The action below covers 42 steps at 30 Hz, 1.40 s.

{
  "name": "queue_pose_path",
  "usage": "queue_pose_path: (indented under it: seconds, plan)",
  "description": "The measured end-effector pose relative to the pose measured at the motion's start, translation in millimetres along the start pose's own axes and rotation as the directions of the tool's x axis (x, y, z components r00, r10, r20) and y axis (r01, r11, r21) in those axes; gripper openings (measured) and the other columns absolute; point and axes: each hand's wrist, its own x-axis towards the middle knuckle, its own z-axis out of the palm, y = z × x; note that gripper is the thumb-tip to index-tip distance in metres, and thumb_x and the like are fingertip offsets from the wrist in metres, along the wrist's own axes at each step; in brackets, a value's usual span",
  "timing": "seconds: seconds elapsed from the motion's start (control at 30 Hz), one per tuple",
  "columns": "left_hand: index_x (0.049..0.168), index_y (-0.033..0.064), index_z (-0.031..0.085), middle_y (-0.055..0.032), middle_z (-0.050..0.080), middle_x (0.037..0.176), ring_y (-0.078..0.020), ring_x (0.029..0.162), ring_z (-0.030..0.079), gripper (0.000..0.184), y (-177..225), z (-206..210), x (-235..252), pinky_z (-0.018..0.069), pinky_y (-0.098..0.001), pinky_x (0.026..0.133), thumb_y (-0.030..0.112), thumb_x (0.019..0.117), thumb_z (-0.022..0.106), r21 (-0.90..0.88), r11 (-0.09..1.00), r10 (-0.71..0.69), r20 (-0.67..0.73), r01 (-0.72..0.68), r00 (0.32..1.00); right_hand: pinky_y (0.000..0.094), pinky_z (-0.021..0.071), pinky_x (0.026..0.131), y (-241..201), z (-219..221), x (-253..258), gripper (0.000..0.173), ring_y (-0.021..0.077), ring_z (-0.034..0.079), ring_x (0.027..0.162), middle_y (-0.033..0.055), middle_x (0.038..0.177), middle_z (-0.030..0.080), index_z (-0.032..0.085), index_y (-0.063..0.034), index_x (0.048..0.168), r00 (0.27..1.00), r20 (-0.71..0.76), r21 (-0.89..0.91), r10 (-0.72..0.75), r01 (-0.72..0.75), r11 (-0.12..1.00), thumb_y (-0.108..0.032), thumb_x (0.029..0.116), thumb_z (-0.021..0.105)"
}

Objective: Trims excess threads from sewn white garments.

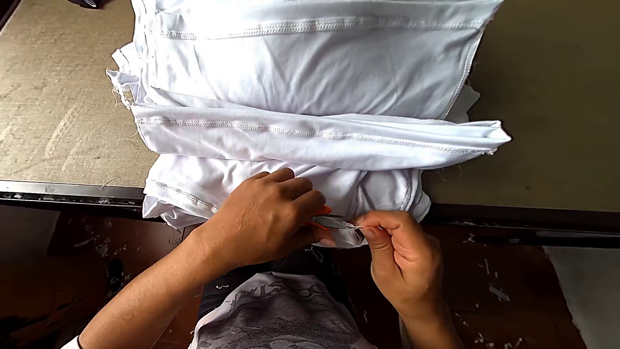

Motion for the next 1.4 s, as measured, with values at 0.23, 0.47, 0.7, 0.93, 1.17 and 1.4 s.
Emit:
queue_pose_path:
  seconds: [0.23,0.47,0.7,0.93,1.17,1.4]
  plan:
    - [0.095,0.0088,0.074,-0.0009,0.060,0.071,-0.0178,0.066,0.060,0.043,6,6,9,0.0440,-0.0317,0.054,0.047,0.1014,0.056,0.018,0.997,0.077,0.045,-0.078,0.996,0.0081,0.0484,0.075,1,-6,3,0.020,-0.0075,0.059,0.082,-0.0055,0.087,0.060,0.058,-0.0102,0.100,0.999,0.038,-0.012,-0.019,0.020,1.000,-0.026,0.1090,0.050]
    - [0.088,0.0089,0.071,-0.0008,0.057,0.067,-0.0172,0.060,0.058,0.037,7,16,9,0.0425,-0.0313,0.050,0.038,0.1041,0.054,0.007,0.996,0.090,0.012,-0.090,0.996,0.0080,0.0468,0.070,1,-8,8,0.024,-0.0058,0.058,0.077,-0.0031,0.080,0.060,0.061,-0.0077,0.095,0.995,0.080,-0.060,-0.058,0.063,0.996,-0.024,0.1087,0.049]
    - [0.092,0.0075,0.070,0.0000,0.060,0.072,-0.0130,0.062,0.060,0.037,-4,17,3,0.0461,-0.0298,0.052,0.039,0.1037,0.055,-0.154,0.988,0.013,-0.025,-0.017,1.000,0.0141,0.0552,0.069,5,-42,-22,0.018,-0.0031,0.065,0.075,-0.0098,0.083,0.065,0.062,-0.0185,0.101,0.999,-0.037,0.007,0.031,-0.031,1.000,-0.031,0.1087,0.051]
    - [0.107,0.0007,0.065,0.0022,0.060,0.083,0.0007,0.070,0.054,0.047,-14,10,-9,0.0461,-0.0157,0.061,0.042,0.1083,0.044,-0.450,0.890,-0.113,-0.061,0.074,0.992,0.0504,0.0549,0.062,32,-145,-107,0.022,0.0321,0.067,0.066,0.0184,0.076,0.068,0.068,0.0051,0.099,0.547,0.389,-0.548,0.741,-0.509,0.664,-0.007,0.1027,0.050]
    - [0.108,-0.0004,0.066,0.0002,0.062,0.087,-0.0002,0.075,0.057,0.047,-14,12,-11,0.0490,-0.0166,0.065,0.042,0.1073,0.046,-0.472,0.879,-0.116,-0.074,0.068,0.991,0.0436,0.0529,0.070,1,-63,-88,0.055,0.0347,0.064,0.086,0.0273,0.107,0.066,0.065,0.0061,0.116,0.954,-0.045,-0.534,0.297,-0.274,0.800,-0.042,0.0899,0.075]
    - [0.109,-0.0014,0.065,-0.0011,0.063,0.088,-0.0009,0.076,0.059,0.049,-14,17,-13,0.0512,-0.0172,0.066,0.045,0.1059,0.050,-0.470,0.881,-0.120,-0.111,0.054,0.987,0.0270,0.0518,0.077,4,29,-33,0.011,0.0182,0.063,0.085,0.0081,0.093,0.068,0.076,-0.0079,0.104,0.938,-0.126,-0.389,-0.323,0.253,0.886,-0.008,0.0932,0.072]
